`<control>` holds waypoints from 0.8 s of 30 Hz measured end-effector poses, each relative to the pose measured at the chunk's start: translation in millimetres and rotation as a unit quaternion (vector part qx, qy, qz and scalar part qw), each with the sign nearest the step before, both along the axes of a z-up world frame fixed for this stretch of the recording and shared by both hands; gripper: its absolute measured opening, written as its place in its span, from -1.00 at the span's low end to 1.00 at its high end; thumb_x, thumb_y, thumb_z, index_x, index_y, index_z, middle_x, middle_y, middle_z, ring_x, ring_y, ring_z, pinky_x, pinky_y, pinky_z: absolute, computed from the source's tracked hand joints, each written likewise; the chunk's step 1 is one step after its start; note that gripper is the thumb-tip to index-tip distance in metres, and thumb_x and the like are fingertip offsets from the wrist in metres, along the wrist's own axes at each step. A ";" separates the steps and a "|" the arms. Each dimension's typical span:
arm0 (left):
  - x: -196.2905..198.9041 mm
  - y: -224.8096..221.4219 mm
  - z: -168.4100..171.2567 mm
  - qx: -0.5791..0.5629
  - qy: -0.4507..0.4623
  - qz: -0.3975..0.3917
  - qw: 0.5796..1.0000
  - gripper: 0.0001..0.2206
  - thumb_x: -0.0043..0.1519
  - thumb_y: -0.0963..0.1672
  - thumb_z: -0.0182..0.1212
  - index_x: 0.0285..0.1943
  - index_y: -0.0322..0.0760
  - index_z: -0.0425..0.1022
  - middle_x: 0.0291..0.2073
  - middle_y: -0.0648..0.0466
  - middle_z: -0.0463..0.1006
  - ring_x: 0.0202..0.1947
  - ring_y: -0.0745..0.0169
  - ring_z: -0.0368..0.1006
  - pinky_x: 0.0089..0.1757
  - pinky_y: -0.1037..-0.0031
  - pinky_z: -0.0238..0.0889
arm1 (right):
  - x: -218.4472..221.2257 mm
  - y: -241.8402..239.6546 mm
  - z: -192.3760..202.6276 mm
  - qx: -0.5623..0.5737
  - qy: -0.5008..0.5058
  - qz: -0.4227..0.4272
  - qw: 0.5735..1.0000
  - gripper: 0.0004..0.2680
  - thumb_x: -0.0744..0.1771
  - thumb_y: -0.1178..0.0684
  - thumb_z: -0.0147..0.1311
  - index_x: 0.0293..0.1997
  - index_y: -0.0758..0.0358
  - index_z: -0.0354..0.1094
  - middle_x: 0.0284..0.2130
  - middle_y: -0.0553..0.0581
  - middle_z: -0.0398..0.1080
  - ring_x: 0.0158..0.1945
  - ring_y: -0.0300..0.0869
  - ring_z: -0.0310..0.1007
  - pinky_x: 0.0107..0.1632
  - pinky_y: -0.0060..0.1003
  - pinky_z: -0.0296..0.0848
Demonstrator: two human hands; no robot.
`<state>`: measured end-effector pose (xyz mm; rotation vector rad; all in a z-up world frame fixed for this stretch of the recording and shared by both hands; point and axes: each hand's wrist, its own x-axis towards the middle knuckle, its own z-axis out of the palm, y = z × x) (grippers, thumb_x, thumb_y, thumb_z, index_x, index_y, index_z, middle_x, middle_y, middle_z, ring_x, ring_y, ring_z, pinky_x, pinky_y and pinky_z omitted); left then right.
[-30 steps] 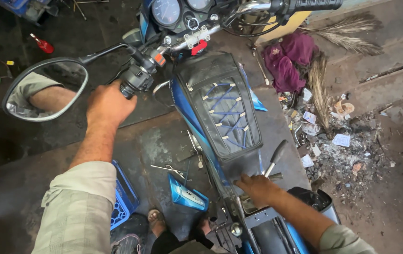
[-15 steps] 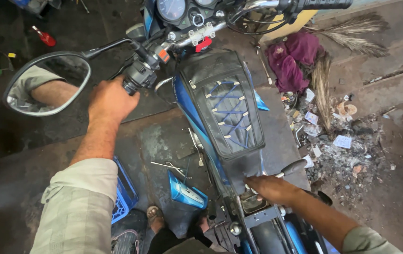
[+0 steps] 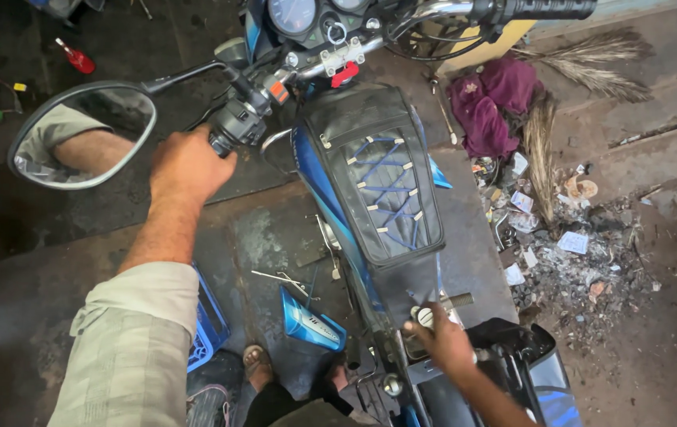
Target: Repairing and reassembling components of a blue motorcycle in a workshop.
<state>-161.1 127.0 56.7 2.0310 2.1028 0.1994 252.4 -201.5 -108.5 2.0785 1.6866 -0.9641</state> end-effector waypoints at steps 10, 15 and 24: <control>1.0 3.3 -2.9 0.006 -0.010 -0.010 1.000 -0.61 0.07 0.03 0.40 0.01 -0.19 0.62 -0.23 -0.24 0.65 -0.17 -0.33 0.57 -0.10 0.02 0.43 | -1.3 -18.9 -67.7 0.108 0.290 -0.480 0.821 -0.58 0.33 -0.10 0.28 0.18 0.25 0.13 -0.43 0.32 0.39 -0.40 0.11 0.32 -0.31 0.12 0.27; 0.0 2.9 -4.1 0.003 -0.005 -0.007 1.000 -0.60 0.08 0.04 0.40 0.01 -0.19 0.62 -0.23 -0.24 0.65 -0.17 -0.33 0.58 -0.10 0.02 0.44 | 15.4 24.6 -1.7 0.047 0.082 -0.050 0.994 -0.60 0.26 -0.13 0.33 0.13 0.06 0.25 -0.27 0.27 0.52 -0.14 0.15 0.53 -0.10 0.02 0.48; -2.2 6.9 -5.8 -0.004 0.004 -0.009 1.000 -0.55 0.06 0.06 0.42 0.05 -0.19 0.60 -0.23 -0.26 0.64 -0.18 -0.35 0.57 -0.13 0.00 0.43 | -0.6 55.0 29.6 0.001 -0.039 0.296 0.954 -0.49 0.18 0.04 0.32 0.24 0.07 0.17 -0.13 0.17 0.50 0.03 0.08 0.52 0.10 0.01 0.44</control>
